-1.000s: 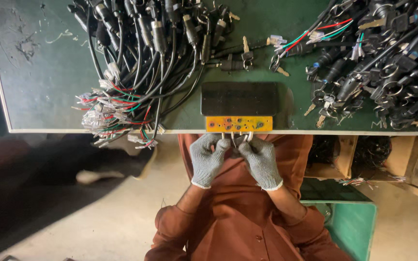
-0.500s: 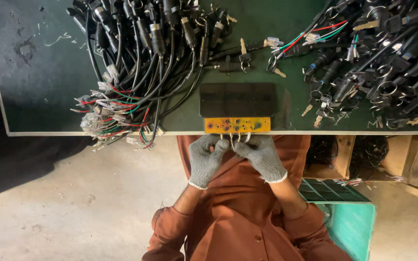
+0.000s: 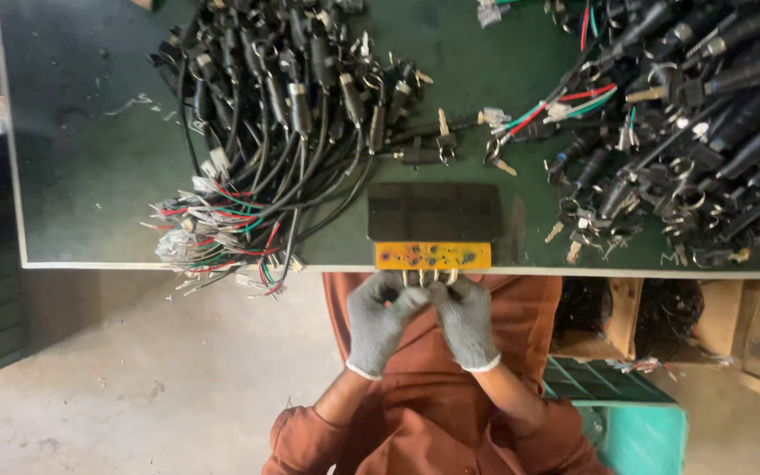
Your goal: The person assembles ignition switch assemblies by inserting wires into a yellow test fixture, inserting a key into the switch, and using a crimping tool to secure connections. The person handles multiple ignition switches and wires, placing completed units aside.
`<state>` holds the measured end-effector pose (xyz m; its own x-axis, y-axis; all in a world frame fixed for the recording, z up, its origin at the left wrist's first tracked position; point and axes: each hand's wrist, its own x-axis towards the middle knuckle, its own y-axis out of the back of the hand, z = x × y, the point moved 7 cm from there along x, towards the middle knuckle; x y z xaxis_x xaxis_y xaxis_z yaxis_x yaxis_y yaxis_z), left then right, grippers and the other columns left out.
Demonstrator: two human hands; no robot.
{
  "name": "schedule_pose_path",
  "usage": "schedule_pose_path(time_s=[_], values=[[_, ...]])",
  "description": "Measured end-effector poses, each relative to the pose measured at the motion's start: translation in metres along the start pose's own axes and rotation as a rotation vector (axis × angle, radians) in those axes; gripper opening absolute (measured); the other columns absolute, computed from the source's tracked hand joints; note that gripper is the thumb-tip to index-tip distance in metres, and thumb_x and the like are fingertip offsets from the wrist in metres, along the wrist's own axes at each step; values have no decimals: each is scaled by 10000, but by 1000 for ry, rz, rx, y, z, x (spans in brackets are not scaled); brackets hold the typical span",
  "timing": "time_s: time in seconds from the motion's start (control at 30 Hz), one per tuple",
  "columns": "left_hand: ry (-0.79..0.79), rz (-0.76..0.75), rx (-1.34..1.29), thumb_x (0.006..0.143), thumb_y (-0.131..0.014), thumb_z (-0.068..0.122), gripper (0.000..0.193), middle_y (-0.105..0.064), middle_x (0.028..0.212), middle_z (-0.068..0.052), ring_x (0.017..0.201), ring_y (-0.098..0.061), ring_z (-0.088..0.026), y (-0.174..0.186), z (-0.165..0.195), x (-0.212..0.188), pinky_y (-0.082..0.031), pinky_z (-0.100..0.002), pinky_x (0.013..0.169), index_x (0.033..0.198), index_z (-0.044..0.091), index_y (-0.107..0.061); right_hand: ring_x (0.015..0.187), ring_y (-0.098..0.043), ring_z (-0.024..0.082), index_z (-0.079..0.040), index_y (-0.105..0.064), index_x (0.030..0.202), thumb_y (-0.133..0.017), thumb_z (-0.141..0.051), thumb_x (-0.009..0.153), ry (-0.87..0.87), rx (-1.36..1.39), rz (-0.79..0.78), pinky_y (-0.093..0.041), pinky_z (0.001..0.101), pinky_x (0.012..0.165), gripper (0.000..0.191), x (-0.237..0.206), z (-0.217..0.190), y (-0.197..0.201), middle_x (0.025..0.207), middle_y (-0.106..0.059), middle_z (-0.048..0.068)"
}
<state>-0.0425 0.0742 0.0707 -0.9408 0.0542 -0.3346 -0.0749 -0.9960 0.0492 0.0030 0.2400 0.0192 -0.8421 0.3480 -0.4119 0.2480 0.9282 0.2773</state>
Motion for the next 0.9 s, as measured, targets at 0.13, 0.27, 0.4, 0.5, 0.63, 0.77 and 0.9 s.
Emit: schedule_pose_path(time_s=[0.13, 0.27, 0.4, 0.5, 0.63, 0.77, 0.9], values=[[18, 69, 72, 827, -877, 137, 219, -599, 677, 14, 617, -480, -40, -5, 5, -8, -407, -234, 542, 789, 26, -693, 707, -687, 155, -16, -733, 1004, -701, -80, 895, 269, -84, -144, -535, 325, 642, 130, 3, -32, 8, 822, -750, 96], [88, 101, -85, 840, -826, 131, 138, -677, 676, 38, 609, -579, -24, -8, 1, -5, -480, -217, 555, 823, 50, -716, 701, -692, 264, -24, -723, 971, -742, -71, 852, 364, -241, -157, -532, 375, 624, 130, 4, -32, 13, 828, -717, 152], [48, 138, -17, 860, -845, 109, 163, -661, 695, 10, 628, -554, -41, -9, 4, -4, -465, -225, 567, 820, 26, -710, 789, -696, 322, -17, -693, 1022, -697, -18, 827, 429, -363, -163, -545, 410, 673, 196, 8, 16, -5, 902, -696, 179], [76, 161, -134, 848, -826, 99, 140, -699, 723, 7, 639, -624, -48, -14, 1, -8, -511, -222, 590, 887, 39, -705, 930, -685, 319, -49, -642, 961, -679, -83, 820, 673, -579, -249, -541, 436, 822, 149, 21, 57, -34, 927, -712, 138], [83, 196, -225, 864, -834, 79, 197, -692, 706, -14, 619, -640, -62, -20, -5, -10, -521, -237, 576, 863, 35, -642, 922, -671, 310, -78, -691, 1072, -645, -360, 889, 872, -855, -320, -527, 433, 796, 339, 58, 78, -14, 1004, -711, 140], [134, 152, -422, 851, -797, 50, 164, -734, 732, -31, 613, -663, -85, -27, -15, -10, -533, -244, 579, 855, 48, -634, 881, -669, 344, -98, -664, 1064, -656, -370, 913, 994, -986, -238, -535, 452, 780, 311, 36, 42, 82, 963, -694, 138], [51, 172, -310, 866, -810, 33, 149, -708, 750, -17, 655, -632, -68, -23, -13, -8, -515, -234, 596, 875, 48, -662, 835, -677, 385, -78, -643, 1043, -697, -298, 875, 758, -780, -180, -551, 463, 723, 282, 10, 6, 164, 907, -692, 157]])
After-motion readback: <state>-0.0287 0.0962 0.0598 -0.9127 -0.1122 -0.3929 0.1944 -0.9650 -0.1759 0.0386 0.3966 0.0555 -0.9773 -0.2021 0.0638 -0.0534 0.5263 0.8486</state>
